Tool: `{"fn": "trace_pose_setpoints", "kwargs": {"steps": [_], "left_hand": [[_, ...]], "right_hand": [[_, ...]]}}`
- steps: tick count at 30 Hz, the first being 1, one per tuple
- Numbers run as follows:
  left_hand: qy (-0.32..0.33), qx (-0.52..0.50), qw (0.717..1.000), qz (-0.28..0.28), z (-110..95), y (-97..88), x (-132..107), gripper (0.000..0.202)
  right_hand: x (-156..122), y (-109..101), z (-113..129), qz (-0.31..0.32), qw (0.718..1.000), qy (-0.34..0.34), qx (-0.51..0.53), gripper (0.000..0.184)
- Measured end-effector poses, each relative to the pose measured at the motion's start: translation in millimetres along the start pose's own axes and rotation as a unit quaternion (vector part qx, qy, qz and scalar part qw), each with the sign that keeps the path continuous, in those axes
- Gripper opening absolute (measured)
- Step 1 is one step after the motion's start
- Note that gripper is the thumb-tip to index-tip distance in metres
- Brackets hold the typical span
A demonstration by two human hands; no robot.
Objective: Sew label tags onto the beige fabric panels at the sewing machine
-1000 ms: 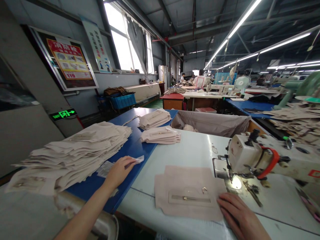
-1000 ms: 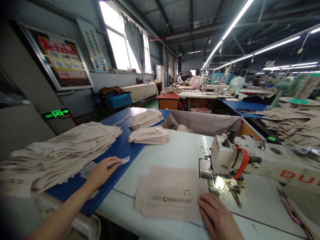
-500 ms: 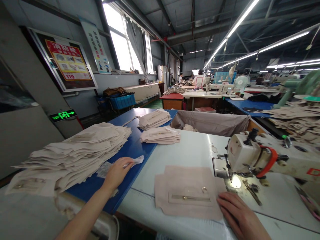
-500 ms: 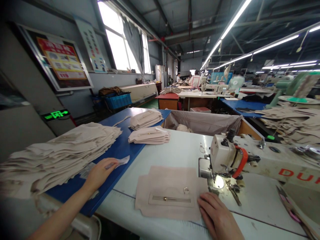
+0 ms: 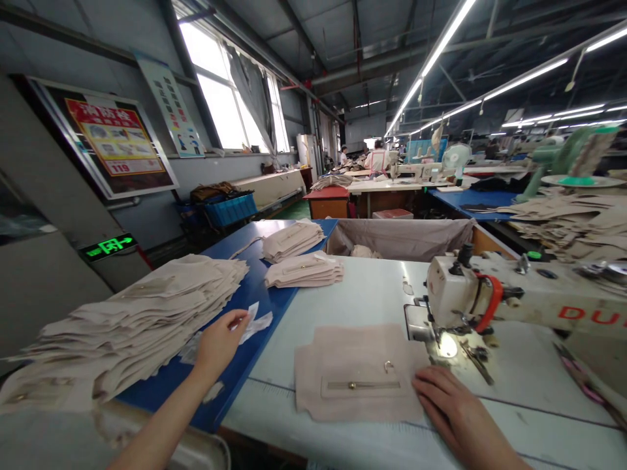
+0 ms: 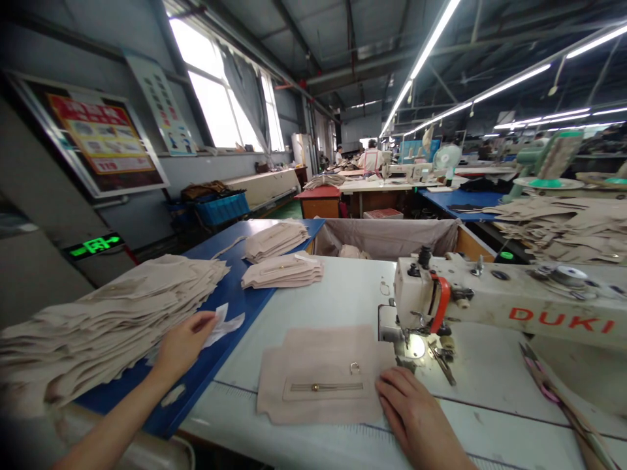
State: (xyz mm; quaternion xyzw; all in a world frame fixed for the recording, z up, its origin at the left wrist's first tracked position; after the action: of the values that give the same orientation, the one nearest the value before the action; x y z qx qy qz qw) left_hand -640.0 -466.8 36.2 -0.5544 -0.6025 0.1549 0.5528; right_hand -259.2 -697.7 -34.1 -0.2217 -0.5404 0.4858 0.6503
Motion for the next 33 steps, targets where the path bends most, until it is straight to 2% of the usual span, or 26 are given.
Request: {"fn": "trace_pose_setpoints", "kwargs": {"steps": [2, 4, 7, 10, 12, 14, 17, 21, 25, 30, 33], "left_hand": [[0.057, 0.007, 0.998, -0.02, -35, 2.8, 1, 0.028], [0.144, 0.004, 0.989, -0.026, -84, 17.3, -3, 0.023], [0.254, -0.006, 0.967, 0.034, -164, 61.9, -23, 0.019], [0.316, -0.01, 0.942, 0.111, -237, 109.7, -48, 0.018], [0.352, -0.016, 0.926, 0.134, -276, 132.6, -62, 0.019], [0.384, -0.02, 0.912, 0.146, -303, 149.7, -71, 0.022], [0.424, -0.032, 0.89, 0.163, -321, 167.3, -80, 0.024], [0.465, -0.062, 0.864, 0.181, -320, 174.9, -86, 0.026], [0.491, -0.085, 0.848, 0.179, -318, 171.1, -87, 0.027], [0.528, -0.103, 0.832, 0.138, -326, 162.6, -87, 0.026], [0.527, -0.117, 0.835, 0.111, -329, 161.1, -84, 0.026]], "right_hand": [[3, 0, 3, 0.016, 1.0, 0.019, 0.0, 0.025], [6, 0, 9, 0.035, 0.999, 0.026, -0.004, 0.024], [11, 1, 13, 0.068, 0.996, 0.061, -0.025, 0.019], [12, 2, 13, 0.087, 0.992, 0.084, -0.04, 0.018], [10, 2, 13, 0.095, 0.99, 0.093, -0.036, 0.022], [5, 0, 11, 0.103, 0.989, 0.099, -0.027, 0.029], [-4, -4, 8, 0.112, 0.989, 0.098, -0.013, 0.038], [-13, -9, 6, 0.115, 0.989, 0.096, -0.004, 0.038], [-15, -10, 7, 0.117, 0.989, 0.084, -0.014, 0.038], [-11, -9, 5, 0.116, 0.99, 0.071, -0.035, 0.038], [-8, -8, 2, 0.122, 0.989, 0.074, -0.043, 0.039]]}}
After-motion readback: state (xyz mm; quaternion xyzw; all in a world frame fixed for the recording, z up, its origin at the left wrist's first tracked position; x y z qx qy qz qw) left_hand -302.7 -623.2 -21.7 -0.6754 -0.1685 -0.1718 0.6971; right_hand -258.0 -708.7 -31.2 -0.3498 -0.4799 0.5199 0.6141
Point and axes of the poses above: each hand's wrist, its own x-axis towards the middle knuckle, its own y-axis out of the palm, z = x × y, the point moved 9 cm from there along x, towards the middle knuckle, and after that the axes turned 9 degrees about y, right-handed, at the moved point
